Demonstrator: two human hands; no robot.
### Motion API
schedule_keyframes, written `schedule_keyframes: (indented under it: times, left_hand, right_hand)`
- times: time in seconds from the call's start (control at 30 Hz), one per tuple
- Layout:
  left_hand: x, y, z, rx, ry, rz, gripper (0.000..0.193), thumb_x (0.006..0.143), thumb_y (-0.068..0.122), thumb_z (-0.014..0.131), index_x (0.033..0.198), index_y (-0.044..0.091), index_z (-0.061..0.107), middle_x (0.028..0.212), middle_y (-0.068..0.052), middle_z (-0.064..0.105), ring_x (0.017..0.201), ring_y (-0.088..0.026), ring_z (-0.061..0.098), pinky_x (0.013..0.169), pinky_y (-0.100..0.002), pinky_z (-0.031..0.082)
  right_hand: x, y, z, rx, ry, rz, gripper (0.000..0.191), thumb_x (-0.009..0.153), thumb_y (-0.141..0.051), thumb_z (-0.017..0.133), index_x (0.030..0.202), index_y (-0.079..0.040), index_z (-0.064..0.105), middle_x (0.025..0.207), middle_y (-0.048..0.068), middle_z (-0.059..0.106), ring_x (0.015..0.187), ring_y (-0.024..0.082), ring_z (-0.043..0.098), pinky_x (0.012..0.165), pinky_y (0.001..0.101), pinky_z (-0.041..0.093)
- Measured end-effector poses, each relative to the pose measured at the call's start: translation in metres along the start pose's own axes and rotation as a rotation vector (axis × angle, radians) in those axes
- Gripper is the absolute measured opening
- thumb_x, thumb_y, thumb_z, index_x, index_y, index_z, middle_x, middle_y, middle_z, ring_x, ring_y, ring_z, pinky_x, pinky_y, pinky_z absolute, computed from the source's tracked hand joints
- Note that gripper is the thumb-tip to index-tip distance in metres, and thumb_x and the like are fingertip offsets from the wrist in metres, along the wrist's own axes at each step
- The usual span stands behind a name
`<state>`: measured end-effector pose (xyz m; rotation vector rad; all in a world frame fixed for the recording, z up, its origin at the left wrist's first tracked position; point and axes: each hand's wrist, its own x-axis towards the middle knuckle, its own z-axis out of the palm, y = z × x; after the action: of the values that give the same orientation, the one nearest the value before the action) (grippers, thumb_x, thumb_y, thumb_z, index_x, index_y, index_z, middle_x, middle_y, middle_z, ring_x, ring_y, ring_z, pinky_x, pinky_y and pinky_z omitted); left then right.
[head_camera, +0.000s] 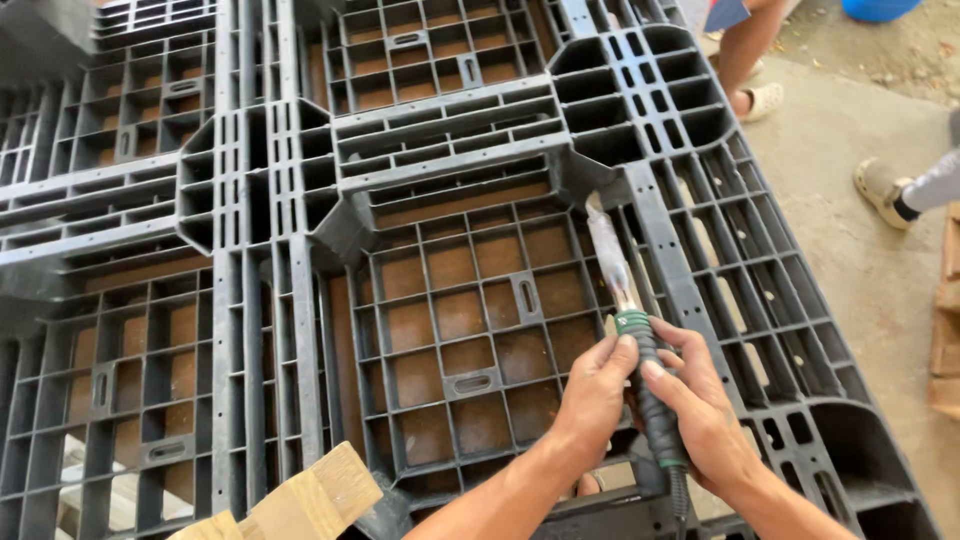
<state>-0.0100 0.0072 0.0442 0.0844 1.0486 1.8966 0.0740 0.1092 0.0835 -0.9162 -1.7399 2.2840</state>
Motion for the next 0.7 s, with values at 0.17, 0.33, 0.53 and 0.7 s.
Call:
schedule_keyframes:
  times: [0.17, 0.33, 0.53, 0.7]
  left_hand:
    - [0.004, -0.007, -0.002, 0.005, 0.010, -0.020, 0.031, 0.110, 0.034, 0.051, 0.120, 0.008, 0.066, 0.092, 0.001, 0.066, 0.070, -0.008, 0.059, 0.055, -0.025, 0.048]
    - [0.002, -0.004, -0.004, -0.009, -0.025, -0.029, 0.032, 0.110, 0.034, 0.050, 0.119, 0.007, 0.066, 0.096, 0.000, 0.068, 0.076, -0.007, 0.061, 0.063, -0.024, 0.051]
    - [-0.001, -0.005, 0.000, -0.016, 0.023, -0.048, 0.029, 0.109, 0.035, 0.050, 0.111, 0.010, 0.066, 0.079, 0.001, 0.062, 0.058, -0.010, 0.054, 0.050, -0.026, 0.044]
    - [-0.004, -0.013, -0.002, -0.084, 0.109, -0.058, 0.028, 0.109, 0.032, 0.055, 0.108, 0.007, 0.068, 0.086, 0.003, 0.067, 0.062, -0.005, 0.052, 0.053, -0.023, 0.041]
  right_hand:
    - [-0.002, -0.011, 0.001, 0.019, 0.031, 0.064, 0.055, 0.095, -0.023, 0.054, 0.147, -0.011, 0.043, 0.103, 0.016, 0.061, 0.070, 0.016, 0.059, 0.054, 0.0275, 0.050]
    - [-0.003, -0.012, 0.011, 0.051, 0.093, 0.083, 0.060, 0.089, -0.016, 0.056, 0.147, -0.012, 0.042, 0.103, 0.009, 0.061, 0.072, 0.013, 0.060, 0.055, 0.0270, 0.051]
    - [-0.008, -0.005, 0.015, 0.099, 0.087, 0.021, 0.051, 0.098, -0.017, 0.051, 0.148, -0.009, 0.046, 0.100, 0.013, 0.061, 0.069, 0.017, 0.057, 0.054, 0.0282, 0.049]
    - [-0.008, 0.012, 0.015, 0.123, 0.099, -0.011, 0.050, 0.096, -0.012, 0.049, 0.146, -0.008, 0.045, 0.111, 0.011, 0.064, 0.079, 0.014, 0.060, 0.062, 0.0276, 0.052]
